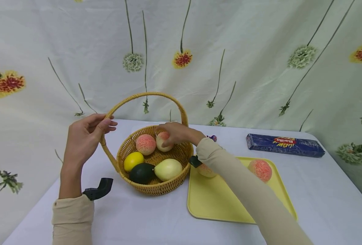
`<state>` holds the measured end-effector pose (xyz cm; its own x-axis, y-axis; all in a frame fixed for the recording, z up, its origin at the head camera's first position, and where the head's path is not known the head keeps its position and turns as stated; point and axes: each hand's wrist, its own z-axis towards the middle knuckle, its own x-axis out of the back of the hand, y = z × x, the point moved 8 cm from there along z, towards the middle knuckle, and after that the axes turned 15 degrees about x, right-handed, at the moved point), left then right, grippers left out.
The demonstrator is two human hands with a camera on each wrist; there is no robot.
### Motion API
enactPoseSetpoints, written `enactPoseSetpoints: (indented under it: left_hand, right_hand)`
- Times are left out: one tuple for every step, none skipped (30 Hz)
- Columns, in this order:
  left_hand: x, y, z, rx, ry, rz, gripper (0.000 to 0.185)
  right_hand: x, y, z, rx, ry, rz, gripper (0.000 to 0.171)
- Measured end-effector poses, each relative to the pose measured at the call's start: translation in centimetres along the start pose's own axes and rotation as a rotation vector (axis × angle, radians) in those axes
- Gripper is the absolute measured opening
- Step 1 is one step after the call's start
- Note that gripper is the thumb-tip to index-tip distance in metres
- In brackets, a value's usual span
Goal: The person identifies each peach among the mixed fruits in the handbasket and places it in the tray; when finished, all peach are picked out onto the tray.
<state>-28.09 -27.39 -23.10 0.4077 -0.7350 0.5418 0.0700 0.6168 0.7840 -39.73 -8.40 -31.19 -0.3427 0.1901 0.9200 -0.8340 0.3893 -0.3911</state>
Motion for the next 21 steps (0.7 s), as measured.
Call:
enactPoseSetpoints:
  left_hand:
    - [0.0, 0.0, 0.0, -0.001, 0.000, -0.002, 0.037]
    - [0.0, 0.1, 0.0, -0.002, 0.001, -0.002, 0.037]
    - [0.0, 0.1, 0.0, -0.002, 0.001, -0.003, 0.037]
    - [0.1, 0.1, 0.0, -0.004, 0.002, -0.003, 0.037]
    - [0.1, 0.2, -0.1, -0.005, 0.003, -0.003, 0.037]
    - [0.1, 0.2, -0.1, -0.006, 0.004, -0.003, 0.037]
    - [0.1, 0.2, -0.1, -0.006, 0.004, -0.003, 0.037]
    - [0.1, 0.2, -0.1, -0.007, 0.004, -0.002, 0.037]
    - [0.1, 0.2, -0.1, -0.007, 0.004, -0.002, 0.037]
    - [0.1, 0.2, -0.1, -0.008, 0.004, -0.002, 0.037]
    - [0.1, 0.2, -0.1, -0.007, 0.003, -0.003, 0.037]
    - [0.1, 0.1, -0.1, -0.007, 0.002, -0.002, 0.037]
    - [0.1, 0.1, -0.1, -0.006, 0.002, -0.002, 0.037]
    - [0.1, 0.1, -0.1, -0.005, 0.002, -0.001, 0.037]
    - [0.1, 0.1, -0.1, -0.003, 0.001, -0.001, 0.037]
    - [0.1, 0.1, -0.1, -0.002, 0.001, 0.000, 0.037]
    - [0.1, 0.1, -0.1, -0.001, 0.001, 0.000, 0.038]
    - [0.1, 0.1, -0.1, 0.000, 0.000, 0.000, 0.038]
    - [0.1, 0.1, -0.1, 0.001, 0.000, 0.000, 0.038]
    - [0.1, 0.1, -0.1, 0.001, -0.002, -0.001, 0.038]
    - [0.1, 0.1, -0.1, 0.001, -0.003, -0.002, 0.038]
  right_hand:
    - [-0.1, 0.2, 0.1, -0.011, -0.002, 0.008, 0.066]
    - [-0.2, 0.4, 0.1, -0.022, -0.003, 0.017, 0.066]
    - [-0.3, 0.6, 0.2, -0.031, -0.003, 0.025, 0.066]
    - [-0.3, 0.8, 0.2, -0.038, -0.002, 0.033, 0.066]
    - [-0.4, 0.9, 0.3, -0.045, 0.000, 0.042, 0.066]
    - [-0.5, 1.1, 0.3, -0.049, 0.001, 0.049, 0.065]
    - [-0.6, 1.2, 0.4, -0.054, 0.001, 0.055, 0.065]
    - [-0.7, 1.4, 0.4, -0.061, 0.000, 0.066, 0.065]
    - [-0.9, 1.5, 0.4, -0.065, -0.001, 0.075, 0.065]
    - [-1.0, 1.6, 0.4, -0.068, -0.002, 0.083, 0.065]
    - [-1.1, 1.7, 0.5, -0.068, -0.005, 0.089, 0.065]
    - [-1.2, 1.8, 0.5, -0.068, -0.008, 0.094, 0.065]
    - [-1.3, 1.8, 0.5, -0.070, -0.011, 0.100, 0.065]
    - [-1.4, 1.9, 0.5, -0.070, -0.013, 0.105, 0.065]
    - [-1.4, 1.9, 0.5, -0.070, -0.015, 0.107, 0.064]
    - [-1.4, 1.9, 0.5, -0.071, -0.016, 0.112, 0.065]
    - [-1.5, 1.9, 0.4, -0.072, -0.017, 0.115, 0.065]
    - [-1.5, 1.9, 0.4, -0.074, -0.019, 0.117, 0.065]
    - [-1.5, 2.0, 0.4, -0.075, -0.022, 0.116, 0.065]
    - [-1.5, 2.0, 0.4, -0.076, -0.027, 0.117, 0.065]
    - [-1.6, 2.0, 0.4, -0.079, -0.033, 0.115, 0.066]
